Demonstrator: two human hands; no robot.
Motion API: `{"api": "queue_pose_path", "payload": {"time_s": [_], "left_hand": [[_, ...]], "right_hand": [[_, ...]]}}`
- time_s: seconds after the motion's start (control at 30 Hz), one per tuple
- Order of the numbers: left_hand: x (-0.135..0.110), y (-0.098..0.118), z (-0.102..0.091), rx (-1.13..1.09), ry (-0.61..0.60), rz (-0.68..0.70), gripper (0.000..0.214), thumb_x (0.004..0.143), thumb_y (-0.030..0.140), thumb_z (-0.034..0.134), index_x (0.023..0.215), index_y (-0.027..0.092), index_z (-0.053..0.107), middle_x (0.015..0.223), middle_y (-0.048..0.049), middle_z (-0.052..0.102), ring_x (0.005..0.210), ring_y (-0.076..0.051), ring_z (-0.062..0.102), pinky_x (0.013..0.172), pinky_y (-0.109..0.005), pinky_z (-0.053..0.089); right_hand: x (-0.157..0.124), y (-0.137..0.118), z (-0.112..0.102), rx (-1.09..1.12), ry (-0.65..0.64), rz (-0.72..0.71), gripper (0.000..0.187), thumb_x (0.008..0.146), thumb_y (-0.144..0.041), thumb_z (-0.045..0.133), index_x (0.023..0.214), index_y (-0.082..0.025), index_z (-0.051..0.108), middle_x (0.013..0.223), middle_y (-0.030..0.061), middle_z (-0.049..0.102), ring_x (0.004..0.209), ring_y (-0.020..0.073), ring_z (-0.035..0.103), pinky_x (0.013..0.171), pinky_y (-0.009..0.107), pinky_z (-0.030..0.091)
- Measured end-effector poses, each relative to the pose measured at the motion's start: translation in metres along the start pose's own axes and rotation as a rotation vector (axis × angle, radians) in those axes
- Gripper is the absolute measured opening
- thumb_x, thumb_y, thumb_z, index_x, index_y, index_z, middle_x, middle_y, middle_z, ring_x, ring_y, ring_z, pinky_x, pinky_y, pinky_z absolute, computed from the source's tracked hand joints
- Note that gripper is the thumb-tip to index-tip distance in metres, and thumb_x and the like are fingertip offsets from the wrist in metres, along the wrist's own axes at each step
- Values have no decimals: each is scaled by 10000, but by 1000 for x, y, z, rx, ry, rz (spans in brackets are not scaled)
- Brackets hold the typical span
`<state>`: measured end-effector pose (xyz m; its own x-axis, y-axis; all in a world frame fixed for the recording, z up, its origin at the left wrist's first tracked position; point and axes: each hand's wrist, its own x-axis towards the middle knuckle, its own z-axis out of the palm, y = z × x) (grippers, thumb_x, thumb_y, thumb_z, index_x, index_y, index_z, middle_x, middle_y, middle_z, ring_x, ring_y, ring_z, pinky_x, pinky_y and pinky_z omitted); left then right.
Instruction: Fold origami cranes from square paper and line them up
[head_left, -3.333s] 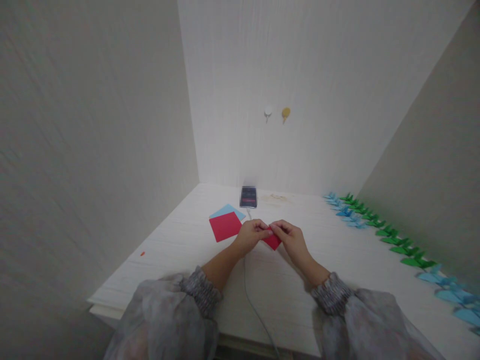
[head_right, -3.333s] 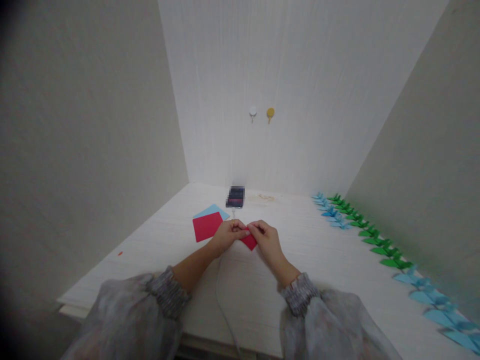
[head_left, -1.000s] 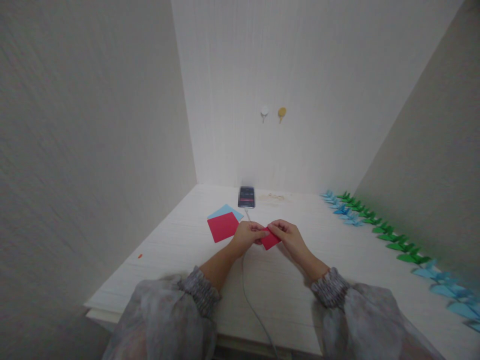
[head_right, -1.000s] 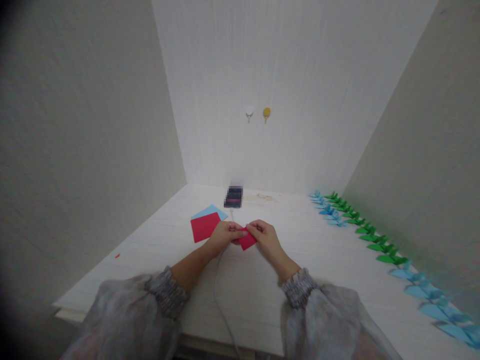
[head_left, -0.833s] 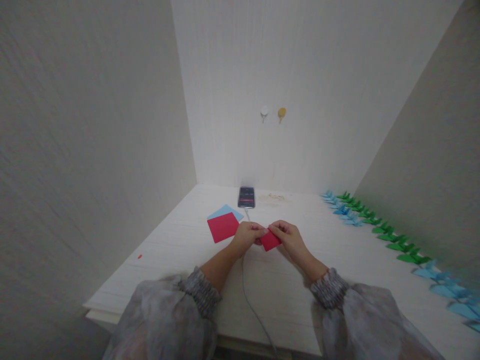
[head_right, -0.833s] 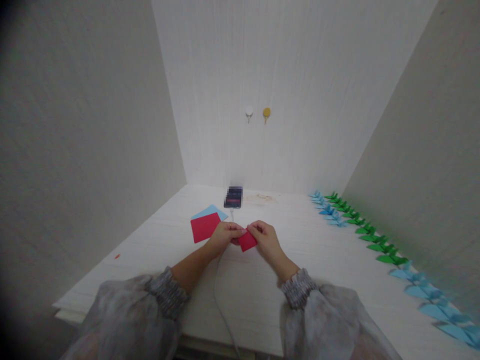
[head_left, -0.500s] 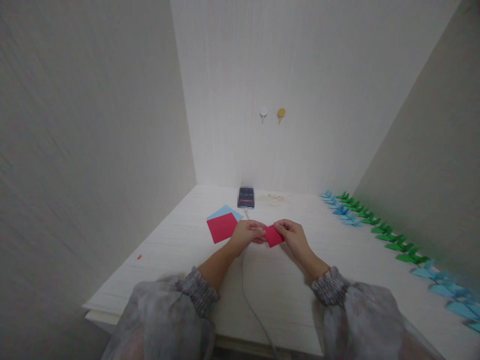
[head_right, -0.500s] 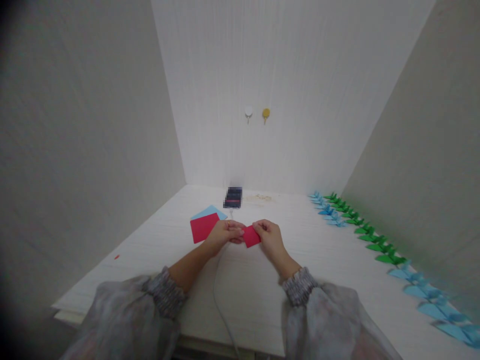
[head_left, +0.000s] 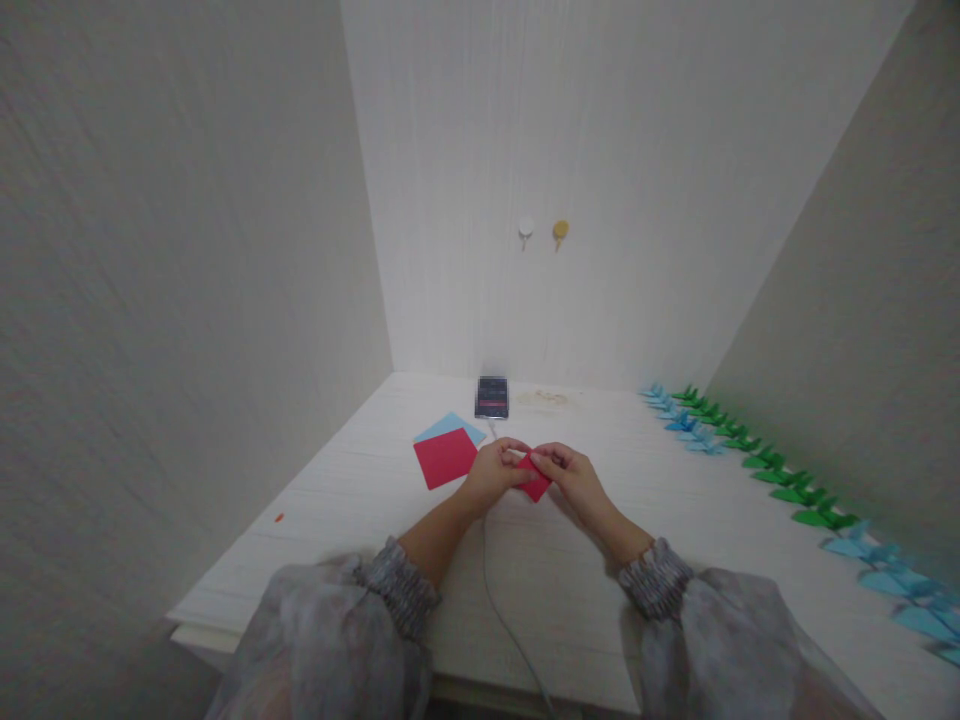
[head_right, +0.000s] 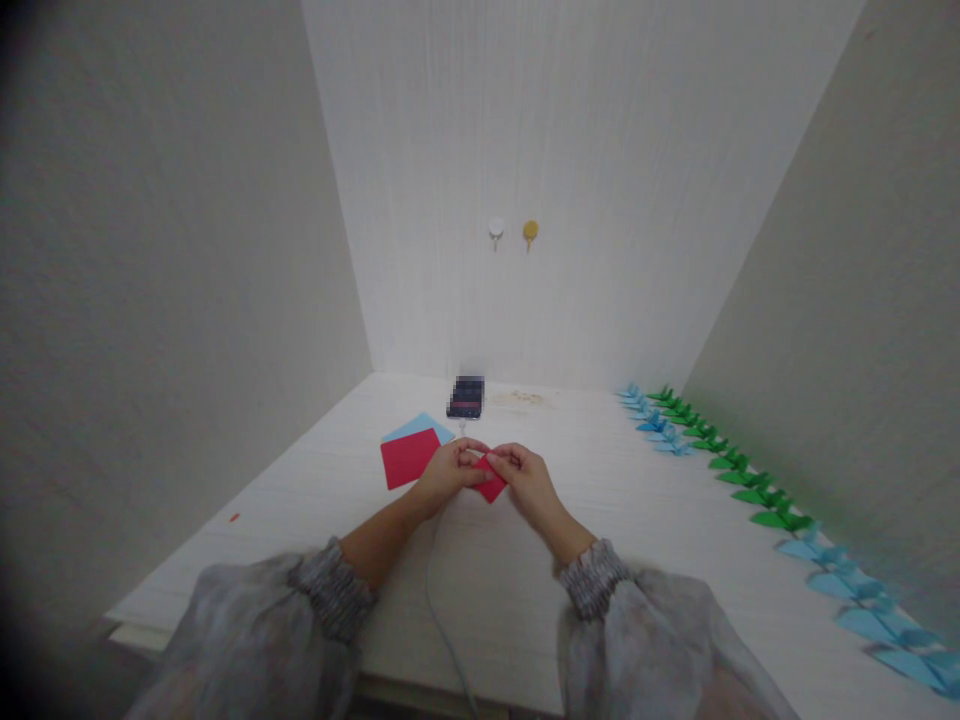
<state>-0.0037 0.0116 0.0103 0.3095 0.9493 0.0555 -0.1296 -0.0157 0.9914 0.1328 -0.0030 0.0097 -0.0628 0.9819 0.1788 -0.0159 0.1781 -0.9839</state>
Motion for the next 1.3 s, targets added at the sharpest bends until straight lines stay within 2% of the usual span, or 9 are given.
{"api": "queue_pose_path", "payload": {"time_s": [0.17,0.27,0.47,0.7,0.83,0.93,1.03,1.1,1.3], "left_hand": [[5,-2,-4,-74,145,85,429,535,168,672,895,133,441,654,-20,603,546,-115,574,530,-227,443],[5,-2,-3,-98,124,89,435,544,179,665,906,138,428,634,-4,590,524,-106,564,522,-225,445],[2,4,0,-121,91,11,431,577,183,626,945,159,402,641,11,581,465,-86,535,478,-223,442],[3,1,-4,-121,44,-9,271,633,361,581,710,115,494,581,-4,560,487,-80,523,515,-216,438],[2,2,-6,-164,40,-34,333,606,368,604,808,121,509,606,-10,574,516,-100,548,535,-235,442],[0,6,-7,-198,18,-32,363,618,335,595,914,159,479,588,10,572,502,-115,557,530,-259,449],[-3,8,-9,-214,-25,-8,255,612,286,603,804,133,534,619,-9,590,553,-117,568,595,-273,460],[-5,8,-10,-219,-79,2,228,592,257,629,752,104,576,658,-32,606,603,-117,572,658,-281,456],[-8,6,-16,-149,-192,3,413,512,211,704,903,116,613,727,-53,643,652,-119,574,710,-285,424]], "right_hand": [[0,3,3,161,-87,44,351,542,-248,673,836,-180,494,649,-1,613,544,137,564,551,281,441],[1,3,3,194,-97,43,358,551,-206,654,847,-199,452,589,-24,598,513,138,559,546,289,434],[1,-2,0,193,-3,-36,368,591,-194,619,877,-213,388,536,-68,561,501,115,539,559,260,399],[1,-7,-3,187,-18,-45,463,564,-192,641,942,-221,375,579,-55,562,506,112,527,556,268,410],[0,-10,-6,166,-24,-92,501,569,-212,645,1007,-239,403,660,-35,555,525,111,523,565,278,430],[1,-10,-9,89,-47,-149,338,609,-241,622,930,-226,516,757,-5,552,569,112,528,593,277,430],[3,-6,-14,-4,-72,-183,125,645,-259,593,751,-193,607,784,9,541,623,119,525,629,269,420],[4,-3,-17,-22,-70,-186,113,648,-261,593,727,-189,627,791,11,545,665,126,521,657,267,415],[3,-3,-18,60,-43,-117,138,594,-276,641,698,-185,649,787,19,584,746,148,523,718,280,397]]}}
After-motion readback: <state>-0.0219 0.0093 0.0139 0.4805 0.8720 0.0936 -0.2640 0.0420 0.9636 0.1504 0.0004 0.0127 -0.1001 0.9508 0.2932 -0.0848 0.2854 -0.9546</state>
